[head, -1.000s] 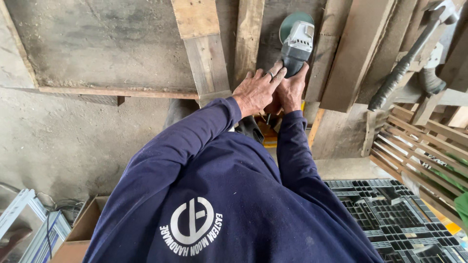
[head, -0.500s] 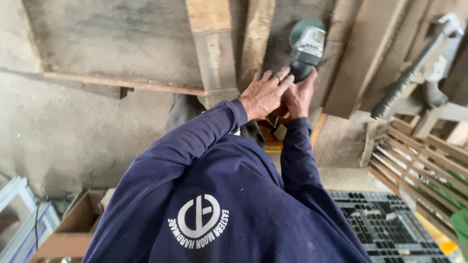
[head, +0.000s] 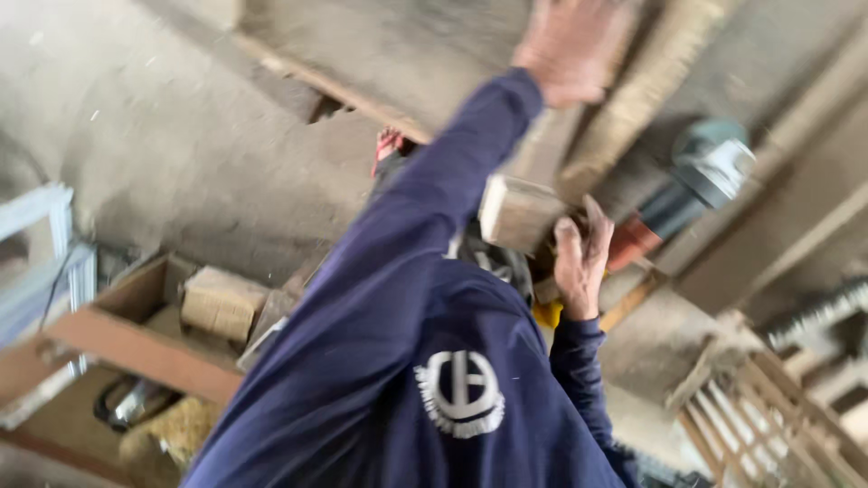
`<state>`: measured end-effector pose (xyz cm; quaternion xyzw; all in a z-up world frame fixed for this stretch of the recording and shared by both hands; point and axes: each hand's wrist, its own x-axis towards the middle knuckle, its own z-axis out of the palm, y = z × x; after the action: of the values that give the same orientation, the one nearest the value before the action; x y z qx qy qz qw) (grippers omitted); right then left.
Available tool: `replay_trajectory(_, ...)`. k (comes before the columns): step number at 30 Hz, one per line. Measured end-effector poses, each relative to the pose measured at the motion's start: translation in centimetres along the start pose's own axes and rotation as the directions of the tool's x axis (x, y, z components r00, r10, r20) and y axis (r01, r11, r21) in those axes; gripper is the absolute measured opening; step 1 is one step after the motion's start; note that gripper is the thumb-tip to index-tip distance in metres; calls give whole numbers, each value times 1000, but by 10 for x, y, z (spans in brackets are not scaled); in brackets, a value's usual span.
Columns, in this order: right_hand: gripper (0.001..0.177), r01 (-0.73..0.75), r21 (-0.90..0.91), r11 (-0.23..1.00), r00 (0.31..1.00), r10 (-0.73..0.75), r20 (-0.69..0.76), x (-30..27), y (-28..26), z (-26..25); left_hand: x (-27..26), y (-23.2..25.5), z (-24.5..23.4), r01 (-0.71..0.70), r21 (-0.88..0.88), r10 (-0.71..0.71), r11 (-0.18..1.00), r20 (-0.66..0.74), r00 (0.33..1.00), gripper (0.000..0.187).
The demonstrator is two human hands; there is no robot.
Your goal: The person uses an angle grinder to smooth the edges of a wooden pallet. They hold the pallet with one hand and operate the grinder with the other, creating sparks as they work on the wood.
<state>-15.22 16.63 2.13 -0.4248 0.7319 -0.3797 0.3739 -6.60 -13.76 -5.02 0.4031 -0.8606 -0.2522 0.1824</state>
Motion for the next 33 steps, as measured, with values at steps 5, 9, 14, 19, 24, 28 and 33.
replay_trajectory(5, 50, 426, -615, 664, 903, -354, 244, -26, 49, 44, 9, 11, 19, 101, 176, -113, 979, 56, 992, 97)
replay_trajectory(9, 49, -123, -273, 954, 992, 106, -74, -28, 5, 61, 4, 3, 5, 63, 124, -64, 990, 7, 998, 100)
replay_trajectory(14, 63, -146, -49, 988, 966, 132, -222, -53, -50, 109, -81, -1, -52, 44, 31, -35, 999, -241, 970, 120)
replay_trajectory(19, 67, -135, 437, 889, 962, 223, -158, -61, -101, 172, -180, -16, -154, 34, -109, -69, 993, -343, 937, 109)
replay_trajectory(24, 63, -264, 527, 808, 944, 328, -29, -75, -153, 249, -256, -70, -255, 154, -20, -148, 988, -434, 889, 109)
replay_trajectory(28, 47, 243, 91, 966, 960, -253, 121, -87, -144, 289, -327, -114, -305, 286, -38, -270, 957, -469, 841, 108)
replay_trajectory(33, 38, -352, 501, 791, 936, 278, 217, -87, -123, 330, -392, -153, -326, 517, -83, -481, 852, -514, 710, 96)
